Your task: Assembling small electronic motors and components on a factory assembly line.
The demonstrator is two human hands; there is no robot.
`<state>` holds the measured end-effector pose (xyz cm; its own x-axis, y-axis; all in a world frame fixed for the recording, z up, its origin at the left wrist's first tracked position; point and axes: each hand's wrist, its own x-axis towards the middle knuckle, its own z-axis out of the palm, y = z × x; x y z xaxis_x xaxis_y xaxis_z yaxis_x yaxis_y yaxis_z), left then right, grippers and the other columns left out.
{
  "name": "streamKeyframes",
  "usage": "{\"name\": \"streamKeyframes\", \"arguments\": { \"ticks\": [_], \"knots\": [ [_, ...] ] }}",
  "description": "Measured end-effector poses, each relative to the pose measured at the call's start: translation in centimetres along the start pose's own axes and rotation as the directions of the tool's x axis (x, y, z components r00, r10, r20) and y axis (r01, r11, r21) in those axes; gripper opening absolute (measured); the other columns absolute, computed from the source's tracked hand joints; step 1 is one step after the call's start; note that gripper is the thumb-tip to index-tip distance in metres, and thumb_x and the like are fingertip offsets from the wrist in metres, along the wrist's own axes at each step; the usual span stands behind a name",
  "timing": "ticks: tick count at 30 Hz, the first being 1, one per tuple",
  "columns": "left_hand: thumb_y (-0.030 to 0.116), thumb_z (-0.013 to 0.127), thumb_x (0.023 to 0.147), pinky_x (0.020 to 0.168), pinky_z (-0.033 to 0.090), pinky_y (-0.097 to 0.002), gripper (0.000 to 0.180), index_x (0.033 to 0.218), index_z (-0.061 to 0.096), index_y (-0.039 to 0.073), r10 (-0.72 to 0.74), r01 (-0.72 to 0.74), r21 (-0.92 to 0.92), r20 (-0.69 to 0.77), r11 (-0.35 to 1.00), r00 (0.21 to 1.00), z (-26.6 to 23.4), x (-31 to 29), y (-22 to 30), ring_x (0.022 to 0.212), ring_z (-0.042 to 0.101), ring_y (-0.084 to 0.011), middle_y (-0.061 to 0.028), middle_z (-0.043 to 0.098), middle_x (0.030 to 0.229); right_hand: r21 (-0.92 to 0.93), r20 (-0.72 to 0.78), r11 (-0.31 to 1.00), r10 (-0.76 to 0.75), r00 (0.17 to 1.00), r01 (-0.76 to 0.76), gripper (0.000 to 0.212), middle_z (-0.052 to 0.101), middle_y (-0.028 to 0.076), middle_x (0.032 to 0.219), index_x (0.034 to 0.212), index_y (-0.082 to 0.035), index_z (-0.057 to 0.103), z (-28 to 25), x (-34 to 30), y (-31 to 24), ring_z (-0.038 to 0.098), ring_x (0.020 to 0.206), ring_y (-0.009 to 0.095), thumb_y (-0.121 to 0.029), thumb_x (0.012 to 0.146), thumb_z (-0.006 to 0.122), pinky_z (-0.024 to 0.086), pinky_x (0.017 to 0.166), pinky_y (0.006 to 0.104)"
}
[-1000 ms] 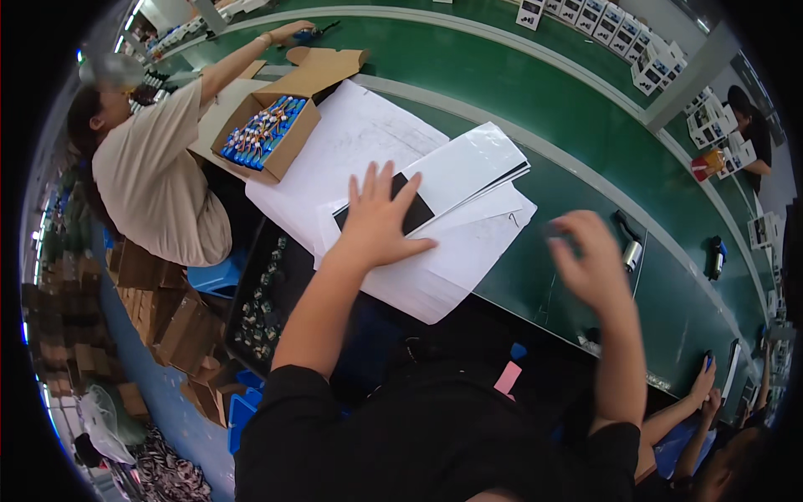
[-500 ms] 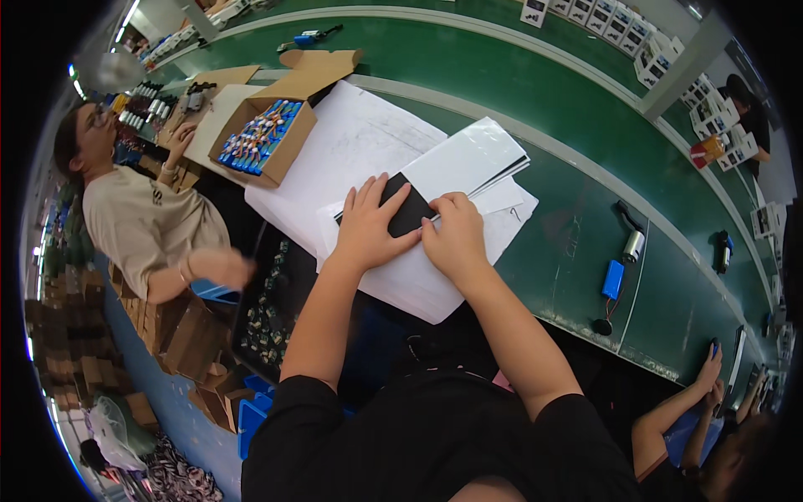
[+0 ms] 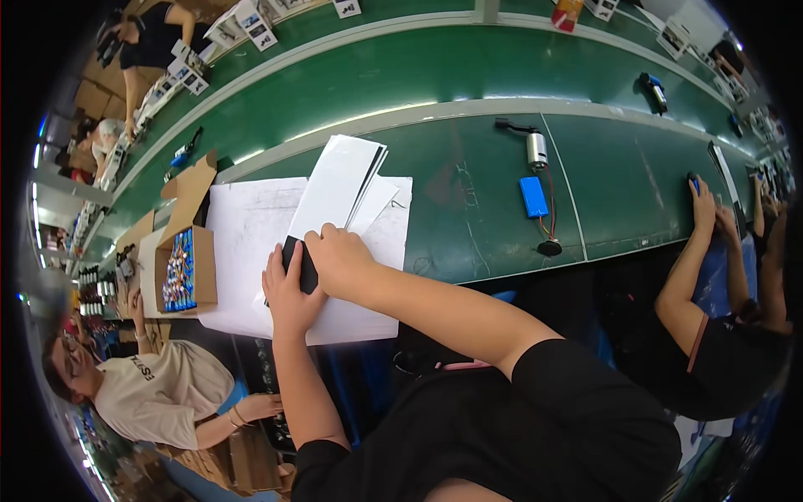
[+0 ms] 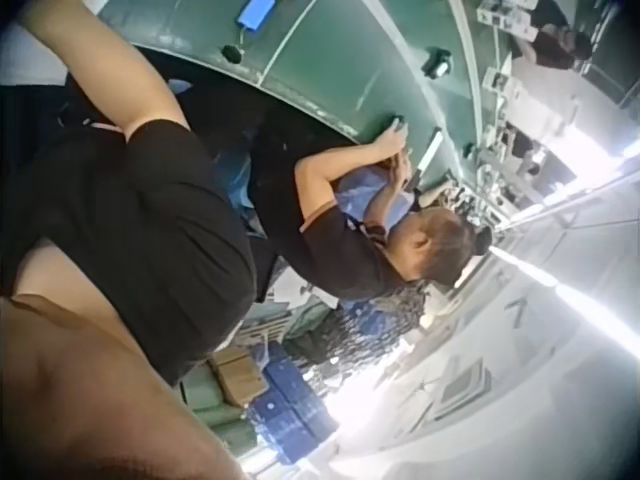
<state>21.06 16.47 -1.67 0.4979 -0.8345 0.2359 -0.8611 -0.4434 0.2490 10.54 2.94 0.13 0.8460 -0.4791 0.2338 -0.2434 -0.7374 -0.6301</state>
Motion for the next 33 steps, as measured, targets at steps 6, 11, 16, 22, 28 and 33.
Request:
{"name": "streamKeyframes", "arguments": {
  "ticks": [6,11,16,22,28,33],
  "knots": [
    [0.042,0.077,0.08,0.116,0.032,-0.0528,0.077,0.148,0.055,0.014,0.026,-0.027,0.051,0.027,0.998,0.999,-0.5,-0.3,-0.4,0.141,0.041,-0.0449,-0.0286,0.041,0.154,0.109,0.017,0.994,0.017,1.0,-0.018,0.024,0.061,0.02,0.095,0.095,0.0,0.062,0.9,0.3,0.6,0.068,0.083,0.034,-0.011,0.076,0.073,0.056,0.07,0.0419],
    [0.041,0.076,0.082,0.116,0.031,-0.0536,0.074,0.147,0.055,0.011,0.056,-0.057,0.035,0.053,0.998,0.997,-0.4,0.3,-0.5,0.142,0.039,-0.0458,-0.0295,0.041,0.154,-0.133,-0.075,0.985,-0.118,0.99,0.108,0.021,0.06,0.016,0.093,0.093,-0.003,0.064,1.0,-0.2,1.1,0.065,0.081,0.027,-0.012,0.075,0.072,0.056,0.067,0.0375],
    [0.044,0.074,0.084,0.119,0.022,-0.0572,0.082,0.154,0.045,0.012,0.012,-0.036,0.133,0.178,0.99,0.984,-0.6,0.3,-0.8,0.144,0.032,-0.0472,-0.0306,0.034,0.157,0.187,-0.281,0.923,-0.277,0.919,0.335,0.018,0.057,0.015,0.093,0.092,0.0,0.063,-8.2,-1.5,1.3,0.064,0.086,0.032,-0.013,0.081,0.07,0.054,0.074,0.0404],
    [0.032,0.073,0.089,0.107,0.04,-0.0495,0.057,0.135,0.056,0.002,0.091,-0.1,-0.22,-0.049,0.97,0.995,-3.7,5.6,9.9,0.126,0.053,-0.0414,-0.0268,0.055,0.134,0.641,-0.564,0.728,0.231,0.793,0.244,0.009,0.064,0.002,0.104,0.108,-0.011,0.066,-26.0,-1.9,14.5,0.059,0.088,0.009,-0.009,0.1,0.064,0.049,0.074,0.024],
    [0.052,0.063,0.091,0.078,0.055,-0.0472,0.051,0.092,0.07,0.001,0.177,-0.106,-0.321,0.203,0.941,0.963,4.8,16.8,29.9,0.09,0.07,-0.0402,-0.0211,0.072,0.093,0.965,-0.261,0.129,0.59,0.764,0.23,0.013,0.067,0.002,0.093,0.108,-0.013,0.065,-27.5,-5.8,35.2,0.065,0.081,0.015,-0.012,0.096,0.071,0.05,0.067,0.0314],
    [0.062,0.061,0.088,0.085,0.057,-0.0468,0.064,0.098,0.074,0.0,0.151,-0.096,-0.125,0.579,0.988,0.801,6.7,20.0,37.6,0.095,0.072,-0.0403,-0.023,0.075,0.098,0.968,-0.209,0.242,0.61,0.765,0.072,0.016,0.063,0.001,0.086,0.106,-0.011,0.064,-27.2,-4.8,34.9,0.063,0.076,0.012,-0.009,0.093,0.074,0.049,0.065,0.029]
  ]
}}
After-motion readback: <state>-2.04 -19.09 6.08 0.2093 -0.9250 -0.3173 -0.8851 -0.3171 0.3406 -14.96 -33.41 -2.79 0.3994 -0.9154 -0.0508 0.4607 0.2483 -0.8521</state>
